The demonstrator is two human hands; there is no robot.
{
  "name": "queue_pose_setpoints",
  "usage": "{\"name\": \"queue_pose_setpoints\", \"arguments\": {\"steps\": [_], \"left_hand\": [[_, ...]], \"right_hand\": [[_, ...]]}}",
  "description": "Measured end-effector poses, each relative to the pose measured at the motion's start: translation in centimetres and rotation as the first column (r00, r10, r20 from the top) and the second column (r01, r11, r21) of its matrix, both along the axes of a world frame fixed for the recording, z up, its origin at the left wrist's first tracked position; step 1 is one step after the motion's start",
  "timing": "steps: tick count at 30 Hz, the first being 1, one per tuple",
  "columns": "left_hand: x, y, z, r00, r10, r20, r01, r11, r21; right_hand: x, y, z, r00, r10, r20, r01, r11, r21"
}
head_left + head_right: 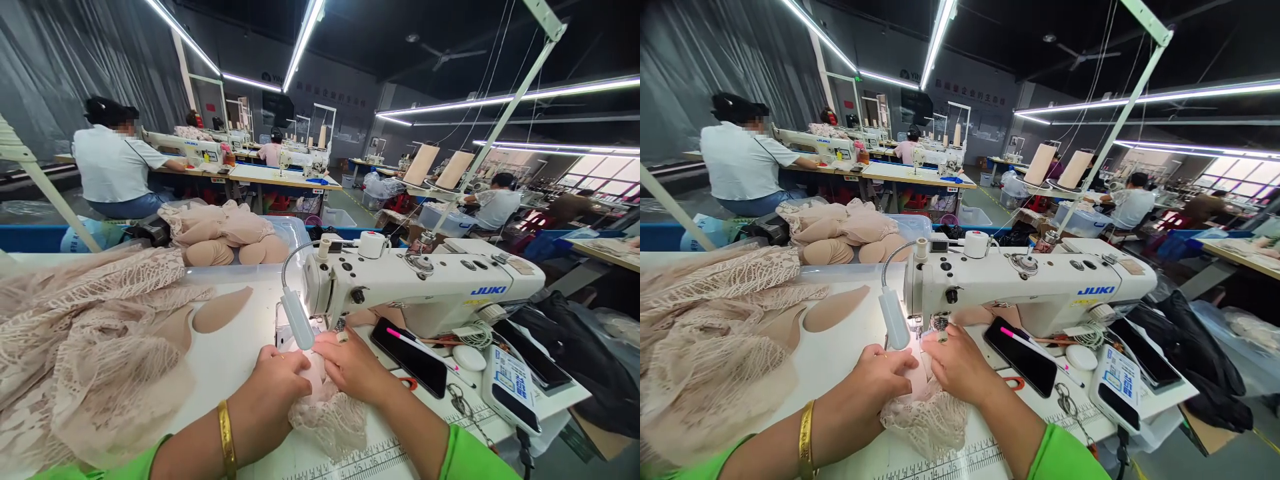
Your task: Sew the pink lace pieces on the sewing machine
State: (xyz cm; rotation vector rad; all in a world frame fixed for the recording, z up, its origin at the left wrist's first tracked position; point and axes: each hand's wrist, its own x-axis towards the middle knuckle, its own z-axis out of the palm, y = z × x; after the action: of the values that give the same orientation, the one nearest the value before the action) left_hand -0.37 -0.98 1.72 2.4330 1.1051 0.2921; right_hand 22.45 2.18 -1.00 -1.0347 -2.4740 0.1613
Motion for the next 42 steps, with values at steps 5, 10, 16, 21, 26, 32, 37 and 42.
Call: {"name": "queue_pose_setpoints", "arguments": {"steps": [5, 10, 16, 21, 26, 32, 37, 42], "left_hand": [[0.0, 0.6, 0.8, 0.999, -0.043, -0.011, 0.043, 0.999, 0.004], [-0.4, 1.7, 1.2, 0.995, -0.085, -0.057, 0.086, 0.996, 0.009], [-1.3, 3.3, 1.7, 0.987, -0.129, -0.098, 0.132, 0.991, 0.026], [-1.7, 4.2, 1.9, 0.980, -0.143, -0.141, 0.149, 0.988, 0.035], [-1.9, 3.9, 1.6, 0.966, -0.227, -0.121, 0.239, 0.966, 0.100], [-2.2, 3.7, 1.6, 0.957, -0.260, -0.125, 0.278, 0.947, 0.160], [-2.3, 4.6, 1.2, 0.968, -0.223, -0.117, 0.244, 0.945, 0.216], [-2.3, 5.2, 0.8, 0.980, -0.174, -0.098, 0.194, 0.944, 0.268]], "right_hand": [[0.0, -0.1, 0.2, 0.999, 0.001, -0.037, -0.002, 0.999, -0.036], [0.0, -0.1, 0.3, 0.999, -0.004, -0.037, 0.002, 0.999, -0.041], [0.0, 0.2, 0.2, 1.000, 0.018, -0.017, -0.018, 1.000, -0.021], [0.3, 0.2, 0.0, 0.999, 0.037, -0.022, -0.037, 0.999, 0.000], [0.6, 0.1, 0.1, 0.993, 0.114, -0.009, -0.114, 0.993, 0.009], [0.5, 0.0, 0.1, 0.999, 0.054, 0.003, -0.054, 0.999, 0.006], [0.5, 0.0, 0.2, 1.000, -0.022, 0.010, 0.021, 0.999, 0.030], [0.6, -0.1, 0.7, 0.996, -0.075, -0.038, 0.077, 0.996, 0.036]]}}
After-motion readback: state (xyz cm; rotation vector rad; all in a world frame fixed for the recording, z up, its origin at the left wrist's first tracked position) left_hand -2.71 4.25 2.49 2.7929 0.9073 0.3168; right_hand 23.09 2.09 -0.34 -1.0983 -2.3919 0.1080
